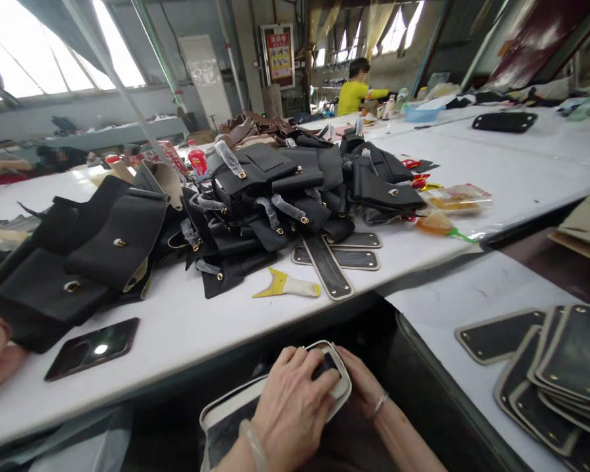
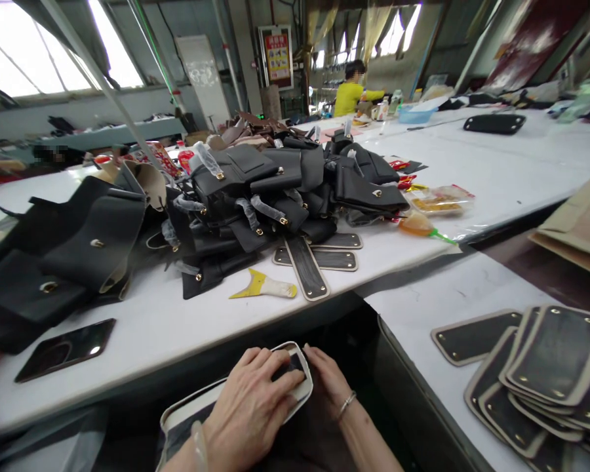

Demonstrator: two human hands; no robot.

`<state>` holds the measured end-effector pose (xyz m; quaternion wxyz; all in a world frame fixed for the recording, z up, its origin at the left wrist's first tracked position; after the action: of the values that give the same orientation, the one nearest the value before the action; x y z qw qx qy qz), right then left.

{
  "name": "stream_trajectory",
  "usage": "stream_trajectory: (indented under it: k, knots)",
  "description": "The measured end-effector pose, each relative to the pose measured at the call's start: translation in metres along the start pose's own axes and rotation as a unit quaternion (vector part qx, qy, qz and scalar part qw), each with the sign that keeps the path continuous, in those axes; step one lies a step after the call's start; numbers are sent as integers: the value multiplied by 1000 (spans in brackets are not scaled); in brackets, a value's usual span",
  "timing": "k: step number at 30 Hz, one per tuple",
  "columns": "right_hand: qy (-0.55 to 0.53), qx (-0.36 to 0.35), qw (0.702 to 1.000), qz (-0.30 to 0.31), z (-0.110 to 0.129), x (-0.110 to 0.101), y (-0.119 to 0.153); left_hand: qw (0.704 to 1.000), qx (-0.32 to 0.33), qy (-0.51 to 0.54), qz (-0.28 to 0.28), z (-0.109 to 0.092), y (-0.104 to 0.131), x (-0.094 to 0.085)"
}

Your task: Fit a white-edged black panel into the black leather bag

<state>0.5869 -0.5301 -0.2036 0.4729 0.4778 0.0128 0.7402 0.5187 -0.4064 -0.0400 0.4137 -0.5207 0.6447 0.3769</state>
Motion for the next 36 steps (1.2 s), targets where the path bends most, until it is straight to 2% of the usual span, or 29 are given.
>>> stream_trajectory:
  k: [2,4,5,6,8,9,10,15,21,23,28,36]
  knots:
    - [61,-58,996,-43,24,2,18,1000,-1,2,-3,1,1,-1]
    - [185,-126,972,-70,47,12,41,1000,0,9,-7,2,1,-3]
    - [307,-170,934,-73,56,21,52,1000,4,10,-7,3,1,-3]
    - [420,-202,882,-68,62,32,62,1000,9,8,-6,3,0,-4]
    - [574,-242,780,-60,64,51,75,1000,14,-5,0,4,-4,-7]
    - [606,-252,752,-63,62,58,77,1000,14,-14,4,5,-6,-9]
    - [620,-261,737,-69,60,62,76,1000,13,-22,10,6,-10,-11]
    - [635,-265,722,-71,56,68,66,1000,6,15,12,17,-32,-21]
    - [730,-207,649,-54,60,80,71,994,36,75,72,36,-63,-9]
    - [747,-193,633,-57,60,82,72,990,48,92,96,41,-72,-3]
    - [744,-180,641,-55,58,80,70,979,57,123,151,49,-84,4]
    - [737,-167,654,-26,59,81,69,978,40,137,150,49,-82,8]
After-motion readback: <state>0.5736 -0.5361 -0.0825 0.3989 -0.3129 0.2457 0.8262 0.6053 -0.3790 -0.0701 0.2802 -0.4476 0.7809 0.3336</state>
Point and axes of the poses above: each hand's wrist, its own y-axis away from the middle knuckle, its own x-axis out of the palm, z = x × y, the point moved 3 cm from there along -y, towards the middle knuckle, and after that the axes turned 5 degrees about -x, right-handed, at the moved point
